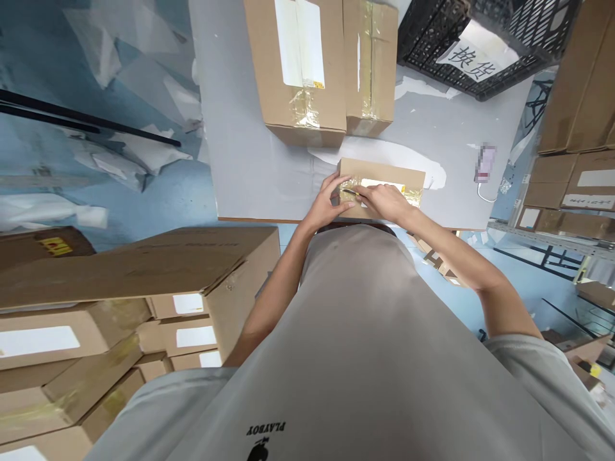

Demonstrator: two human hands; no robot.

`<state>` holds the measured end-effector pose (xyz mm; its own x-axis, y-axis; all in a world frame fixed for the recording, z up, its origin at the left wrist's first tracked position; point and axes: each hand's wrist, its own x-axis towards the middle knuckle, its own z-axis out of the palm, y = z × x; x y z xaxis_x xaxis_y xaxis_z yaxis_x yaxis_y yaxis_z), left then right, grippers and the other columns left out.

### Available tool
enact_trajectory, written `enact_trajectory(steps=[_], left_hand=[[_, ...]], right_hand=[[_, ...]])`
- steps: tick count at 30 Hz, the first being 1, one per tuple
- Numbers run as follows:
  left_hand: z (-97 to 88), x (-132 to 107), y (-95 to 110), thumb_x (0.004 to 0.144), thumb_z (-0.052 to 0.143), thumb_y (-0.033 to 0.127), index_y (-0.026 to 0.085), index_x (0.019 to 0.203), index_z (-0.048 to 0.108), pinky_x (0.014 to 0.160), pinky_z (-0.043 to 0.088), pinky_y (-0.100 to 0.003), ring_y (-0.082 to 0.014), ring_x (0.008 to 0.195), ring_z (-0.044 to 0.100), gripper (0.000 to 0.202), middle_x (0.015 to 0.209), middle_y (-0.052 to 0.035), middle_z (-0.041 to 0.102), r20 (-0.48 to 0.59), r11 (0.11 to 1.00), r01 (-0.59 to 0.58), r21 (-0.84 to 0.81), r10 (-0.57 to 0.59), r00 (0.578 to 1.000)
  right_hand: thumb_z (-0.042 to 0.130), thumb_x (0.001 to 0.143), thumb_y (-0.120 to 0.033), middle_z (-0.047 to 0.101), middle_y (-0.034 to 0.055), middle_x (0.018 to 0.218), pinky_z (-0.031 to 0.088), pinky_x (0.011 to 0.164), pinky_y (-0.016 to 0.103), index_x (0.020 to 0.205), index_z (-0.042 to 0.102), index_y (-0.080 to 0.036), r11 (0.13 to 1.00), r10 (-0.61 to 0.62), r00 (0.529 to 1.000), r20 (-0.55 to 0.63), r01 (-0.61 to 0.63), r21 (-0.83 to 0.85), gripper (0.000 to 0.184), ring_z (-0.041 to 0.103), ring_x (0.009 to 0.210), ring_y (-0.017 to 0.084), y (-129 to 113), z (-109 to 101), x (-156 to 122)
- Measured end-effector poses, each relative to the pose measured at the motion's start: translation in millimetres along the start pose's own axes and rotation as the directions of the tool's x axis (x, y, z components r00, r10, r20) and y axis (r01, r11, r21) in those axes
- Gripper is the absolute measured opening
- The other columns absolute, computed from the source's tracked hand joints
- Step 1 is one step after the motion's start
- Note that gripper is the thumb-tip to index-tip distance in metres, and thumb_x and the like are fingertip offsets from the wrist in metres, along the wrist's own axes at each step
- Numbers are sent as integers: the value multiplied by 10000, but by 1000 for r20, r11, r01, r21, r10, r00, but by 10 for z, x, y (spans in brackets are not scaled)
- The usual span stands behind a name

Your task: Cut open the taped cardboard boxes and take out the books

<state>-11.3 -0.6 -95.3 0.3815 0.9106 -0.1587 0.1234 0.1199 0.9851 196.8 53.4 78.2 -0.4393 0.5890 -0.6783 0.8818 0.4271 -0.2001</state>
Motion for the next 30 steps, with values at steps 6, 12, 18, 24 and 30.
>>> enact_trajectory(steps=[6,12,18,24,30], left_hand=[[-23,-21,62,916,797,844,341,1696,562,1278,555,-565,-430,1747,332,958,1823,-178,368,0,999,31,13,-31,1000],[-27,-20,62,883,810,871,347,1673,595,1248,581,-547,-435,1730,371,973,1826,-173,385,-21,999,45,16,-45,999],[-27,-23,15,872,800,894,331,1683,591,1269,562,-568,-432,1737,359,1008,1818,-182,404,-41,997,74,24,-73,996],[-9,-28,34,842,852,869,307,1665,606,1261,570,-567,-427,1695,441,1027,1794,-198,448,-56,993,112,-26,-114,992],[-10,-55,67,877,879,792,325,1664,602,1218,610,-528,-405,1622,549,956,1798,-178,484,-77,991,131,-29,-132,988]], right_hand=[[387,1238,-321,812,146,1443,518,952,357,1721,536,-243,997,-19,1000,-16,20,74,512,778,1254,324,38,2,-5],[373,1208,-233,831,189,1361,552,976,404,1701,538,-206,999,-6,999,38,8,-51,521,801,1196,333,-109,-150,13],[399,1113,-65,840,255,1270,589,990,396,1523,656,-59,989,-21,999,36,26,-146,483,810,1215,325,-351,-355,16],[453,1144,-161,846,268,1222,610,929,383,1429,718,-76,984,-58,998,14,60,-166,398,820,1188,348,-256,-263,-5],[494,1073,-42,834,289,1268,583,853,371,1316,784,-73,970,125,984,130,-94,-223,379,827,1182,359,295,-177,-469]])
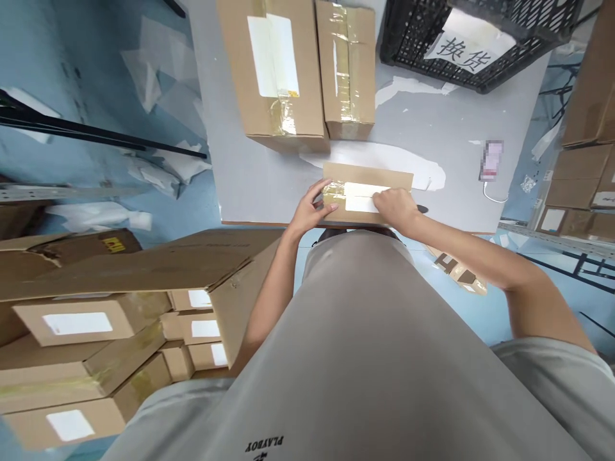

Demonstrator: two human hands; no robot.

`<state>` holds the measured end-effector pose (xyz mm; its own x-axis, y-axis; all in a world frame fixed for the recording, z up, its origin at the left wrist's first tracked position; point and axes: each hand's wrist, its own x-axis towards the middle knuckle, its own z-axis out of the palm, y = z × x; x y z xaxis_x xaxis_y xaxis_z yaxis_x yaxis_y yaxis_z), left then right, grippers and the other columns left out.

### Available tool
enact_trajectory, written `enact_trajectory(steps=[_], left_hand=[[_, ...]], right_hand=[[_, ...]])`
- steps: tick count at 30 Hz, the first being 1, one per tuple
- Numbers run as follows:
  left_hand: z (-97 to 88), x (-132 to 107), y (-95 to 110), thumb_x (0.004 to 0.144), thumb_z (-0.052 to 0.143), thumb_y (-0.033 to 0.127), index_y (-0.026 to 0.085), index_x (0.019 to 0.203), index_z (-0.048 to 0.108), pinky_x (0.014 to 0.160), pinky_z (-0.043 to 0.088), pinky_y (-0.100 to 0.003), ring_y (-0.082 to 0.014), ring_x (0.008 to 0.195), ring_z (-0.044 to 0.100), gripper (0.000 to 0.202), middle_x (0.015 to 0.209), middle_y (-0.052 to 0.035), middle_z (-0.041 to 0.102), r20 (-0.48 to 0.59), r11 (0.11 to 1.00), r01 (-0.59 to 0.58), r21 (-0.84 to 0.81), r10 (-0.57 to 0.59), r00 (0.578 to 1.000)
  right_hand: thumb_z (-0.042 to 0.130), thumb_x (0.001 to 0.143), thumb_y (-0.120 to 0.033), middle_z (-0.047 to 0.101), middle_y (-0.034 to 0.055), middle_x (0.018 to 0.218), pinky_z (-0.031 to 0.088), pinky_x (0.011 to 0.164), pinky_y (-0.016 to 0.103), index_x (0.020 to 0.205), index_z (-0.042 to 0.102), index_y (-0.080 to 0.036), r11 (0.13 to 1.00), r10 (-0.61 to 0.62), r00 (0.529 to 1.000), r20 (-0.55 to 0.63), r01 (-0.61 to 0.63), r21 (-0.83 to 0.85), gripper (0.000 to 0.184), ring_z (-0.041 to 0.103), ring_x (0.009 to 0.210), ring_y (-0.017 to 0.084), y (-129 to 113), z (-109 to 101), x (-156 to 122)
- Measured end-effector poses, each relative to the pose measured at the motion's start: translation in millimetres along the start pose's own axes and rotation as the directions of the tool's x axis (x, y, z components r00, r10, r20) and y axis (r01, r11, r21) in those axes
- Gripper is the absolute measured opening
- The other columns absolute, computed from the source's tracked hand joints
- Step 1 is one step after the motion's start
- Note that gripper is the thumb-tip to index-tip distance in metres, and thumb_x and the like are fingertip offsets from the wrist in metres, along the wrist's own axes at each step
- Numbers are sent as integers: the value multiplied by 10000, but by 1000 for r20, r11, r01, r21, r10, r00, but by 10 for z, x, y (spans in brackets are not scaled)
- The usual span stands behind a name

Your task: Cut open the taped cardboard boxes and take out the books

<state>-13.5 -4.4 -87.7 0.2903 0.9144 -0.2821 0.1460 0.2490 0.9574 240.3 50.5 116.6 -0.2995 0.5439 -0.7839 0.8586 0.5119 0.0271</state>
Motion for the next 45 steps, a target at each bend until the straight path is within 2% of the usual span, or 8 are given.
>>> enact_trajectory(steps=[4,7,17,23,27,34,41,45], left_hand=[[10,-11,-2,859,893,797,306,1653,611,1219,610,-536,-397,1542,629,975,1761,-179,542,-29,1000,28,-1,-28,999],[20,-4,-5,828,921,792,291,1639,625,1212,621,-536,-387,1477,681,999,1703,-176,607,-57,999,48,-15,-48,997],[-29,37,-50,697,1025,744,281,1576,678,1284,561,-569,-395,1492,672,1052,1686,-160,636,-165,994,107,-17,-108,980],[-21,30,-64,698,1026,724,302,1585,662,1299,549,-561,-373,1481,684,1047,1640,-142,674,-189,991,131,-22,-132,973],[-20,3,-85,724,1001,741,298,1604,639,1278,568,-553,-370,1451,703,1049,1612,-144,687,-179,994,107,13,-103,978],[27,-13,-88,716,984,750,289,1614,630,1283,558,-572,-374,1454,699,1069,1614,-154,677,-217,992,129,5,-125,968],[22,-27,-83,760,942,743,318,1634,615,1266,576,-589,-384,1459,694,1025,1625,-142,670,-215,991,126,43,-114,970],[22,-24,-73,787,928,741,316,1635,622,1250,592,-571,-370,1428,716,996,1578,-139,704,-216,990,136,27,-127,968]], right_hand=[[528,1068,-20,848,265,1222,556,838,362,1384,767,-92,993,107,993,55,-109,34,402,839,1153,356,471,176,-383],[515,1072,-12,851,234,1198,513,834,358,1487,711,-120,988,143,986,90,-148,43,472,834,1155,348,709,282,-525],[542,1012,-42,822,213,1224,471,789,387,1606,610,-177,998,6,1000,2,-6,65,613,815,1001,331,1158,614,-605],[462,1105,-73,831,207,1256,484,806,379,1583,617,-179,982,-119,983,-140,137,126,513,814,1061,326,1018,655,-266],[454,1083,-37,840,220,1258,497,816,393,1558,651,-139,976,-160,975,-153,180,125,524,816,1070,332,891,587,-79],[510,1104,-114,866,207,1146,497,855,388,1402,767,-147,976,-174,981,-81,183,120,394,806,1114,342,969,461,-119],[566,1079,-125,862,217,1204,541,899,411,1401,757,-135,966,-195,971,-139,215,142,375,817,1112,344,888,555,-35],[539,1094,-105,856,234,1235,578,881,393,1322,788,-126,975,-154,978,-140,174,141,338,824,1136,341,852,542,-126]])
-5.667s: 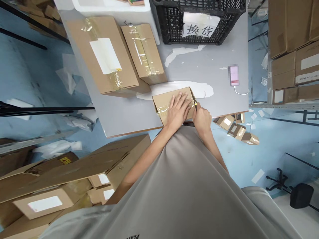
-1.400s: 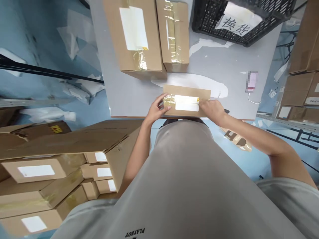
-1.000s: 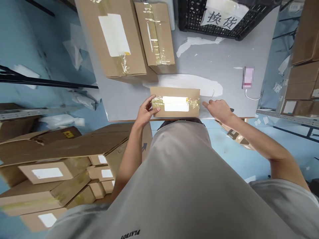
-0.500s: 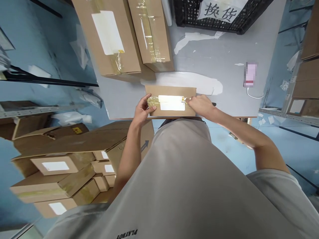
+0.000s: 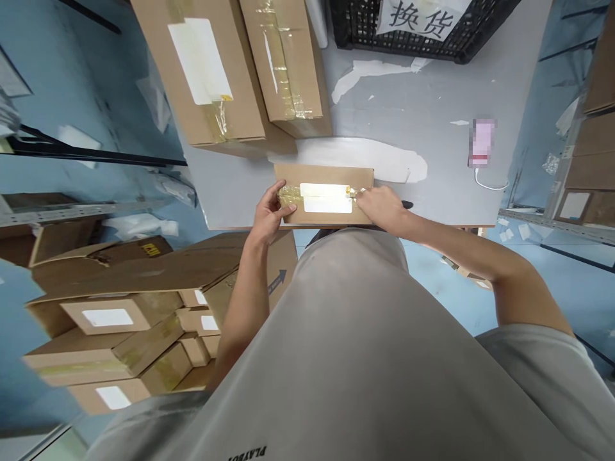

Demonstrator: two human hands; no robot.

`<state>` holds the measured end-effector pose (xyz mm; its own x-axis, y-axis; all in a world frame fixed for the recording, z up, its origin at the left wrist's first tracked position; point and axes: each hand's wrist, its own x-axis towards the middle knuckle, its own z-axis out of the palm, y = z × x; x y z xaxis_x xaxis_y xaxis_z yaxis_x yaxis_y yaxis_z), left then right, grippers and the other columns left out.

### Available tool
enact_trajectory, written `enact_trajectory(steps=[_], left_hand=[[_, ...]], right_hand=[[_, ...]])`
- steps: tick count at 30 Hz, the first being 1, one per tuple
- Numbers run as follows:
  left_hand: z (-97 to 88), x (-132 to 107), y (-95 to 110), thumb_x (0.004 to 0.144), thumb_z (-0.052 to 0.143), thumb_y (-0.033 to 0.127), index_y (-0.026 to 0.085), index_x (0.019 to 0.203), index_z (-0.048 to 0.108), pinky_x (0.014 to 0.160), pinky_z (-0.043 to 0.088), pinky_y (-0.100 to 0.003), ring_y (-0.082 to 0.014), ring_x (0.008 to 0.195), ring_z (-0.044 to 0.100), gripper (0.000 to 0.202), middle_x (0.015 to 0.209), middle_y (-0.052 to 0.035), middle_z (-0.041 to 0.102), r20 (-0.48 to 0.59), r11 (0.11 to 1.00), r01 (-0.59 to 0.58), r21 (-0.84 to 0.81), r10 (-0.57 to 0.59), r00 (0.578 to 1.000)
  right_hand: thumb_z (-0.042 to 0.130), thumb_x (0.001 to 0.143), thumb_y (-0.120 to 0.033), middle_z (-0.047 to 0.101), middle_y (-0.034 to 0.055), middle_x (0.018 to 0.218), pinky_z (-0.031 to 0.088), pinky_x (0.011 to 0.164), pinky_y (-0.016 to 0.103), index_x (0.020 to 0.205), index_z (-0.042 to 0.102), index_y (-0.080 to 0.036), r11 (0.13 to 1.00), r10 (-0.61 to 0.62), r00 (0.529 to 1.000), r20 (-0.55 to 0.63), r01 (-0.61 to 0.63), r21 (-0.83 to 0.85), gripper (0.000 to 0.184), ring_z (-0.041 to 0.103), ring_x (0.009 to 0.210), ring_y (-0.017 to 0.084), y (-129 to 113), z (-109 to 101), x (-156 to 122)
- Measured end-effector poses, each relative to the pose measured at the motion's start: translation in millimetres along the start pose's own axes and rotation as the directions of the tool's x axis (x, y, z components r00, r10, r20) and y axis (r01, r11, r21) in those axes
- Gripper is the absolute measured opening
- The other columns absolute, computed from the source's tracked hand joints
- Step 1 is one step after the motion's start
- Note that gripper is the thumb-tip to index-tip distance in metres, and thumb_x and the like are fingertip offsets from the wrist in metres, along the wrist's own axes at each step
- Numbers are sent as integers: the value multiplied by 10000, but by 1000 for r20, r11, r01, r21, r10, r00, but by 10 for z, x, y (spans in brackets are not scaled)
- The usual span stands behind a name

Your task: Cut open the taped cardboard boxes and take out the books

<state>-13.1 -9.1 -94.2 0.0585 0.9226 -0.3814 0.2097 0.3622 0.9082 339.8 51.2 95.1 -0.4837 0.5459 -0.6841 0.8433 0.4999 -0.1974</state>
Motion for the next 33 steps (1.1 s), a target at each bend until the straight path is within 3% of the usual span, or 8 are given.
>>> enact_trajectory(steps=[11,16,19,21,23,27,30,33], left_hand=[[235,-27,94,792,972,710,289,1638,628,1275,561,-572,-377,1475,687,1006,1642,-157,673,89,999,-12,-36,15,996],[136,1,67,725,1014,692,296,1605,659,1263,578,-568,-376,1438,714,1028,1606,-141,704,55,995,6,-96,-1,999],[63,-1,51,676,1059,594,325,1587,677,1289,560,-564,-381,1469,694,1024,1595,-121,717,40,979,69,-190,-62,997],[16,-9,43,651,1075,519,340,1579,682,1304,548,-546,-375,1485,685,1024,1580,-109,730,20,960,117,-256,-115,993],[-40,-17,33,639,1079,483,346,1572,684,1315,536,-537,-369,1504,671,1022,1604,-106,717,-7,945,134,-299,-143,990],[-217,-27,-3,629,1071,521,324,1533,708,1322,519,-565,-381,1532,638,994,1720,-113,622,-69,950,92,-299,-118,991],[-360,-36,-41,629,1046,543,296,1506,726,1306,529,-569,-383,1488,660,966,1717,-124,622,-138,969,61,-238,-96,986],[-344,-38,-58,628,1011,457,283,1570,674,1247,572,-541,-343,1361,736,1016,1592,-144,712,-171,979,66,-191,-99,980]], right_hand=[[512,1017,5,870,216,1092,533,855,403,1259,837,-163,981,196,973,123,-194,-30,439,834,1072,349,319,54,-515],[541,1027,-23,849,273,1128,514,857,402,1230,841,-122,936,351,917,190,-343,-73,376,831,1125,358,783,445,-801],[548,1148,-270,856,227,1061,520,828,380,1190,830,-158,886,430,900,72,-436,157,307,825,1046,345,969,752,-833],[602,1154,-433,844,134,948,526,776,326,1085,811,-184,759,499,867,3,-439,481,333,814,925,294,961,950,-701],[709,1095,-516,784,39,813,524,688,266,1004,769,-189,471,575,817,34,-365,803,345,772,753,221,848,1131,-455],[889,937,-602,621,-59,559,502,581,221,920,714,-186,-50,586,787,194,-204,978,451,621,556,145,435,1344,92],[911,898,-609,599,-69,518,494,561,211,900,714,-185,-153,575,805,147,-70,986,468,588,536,126,140,1295,266],[967,779,-654,592,-84,526,500,543,226,937,742,-178,-124,638,769,31,63,990,549,589,517,126,-5,1077,172]])
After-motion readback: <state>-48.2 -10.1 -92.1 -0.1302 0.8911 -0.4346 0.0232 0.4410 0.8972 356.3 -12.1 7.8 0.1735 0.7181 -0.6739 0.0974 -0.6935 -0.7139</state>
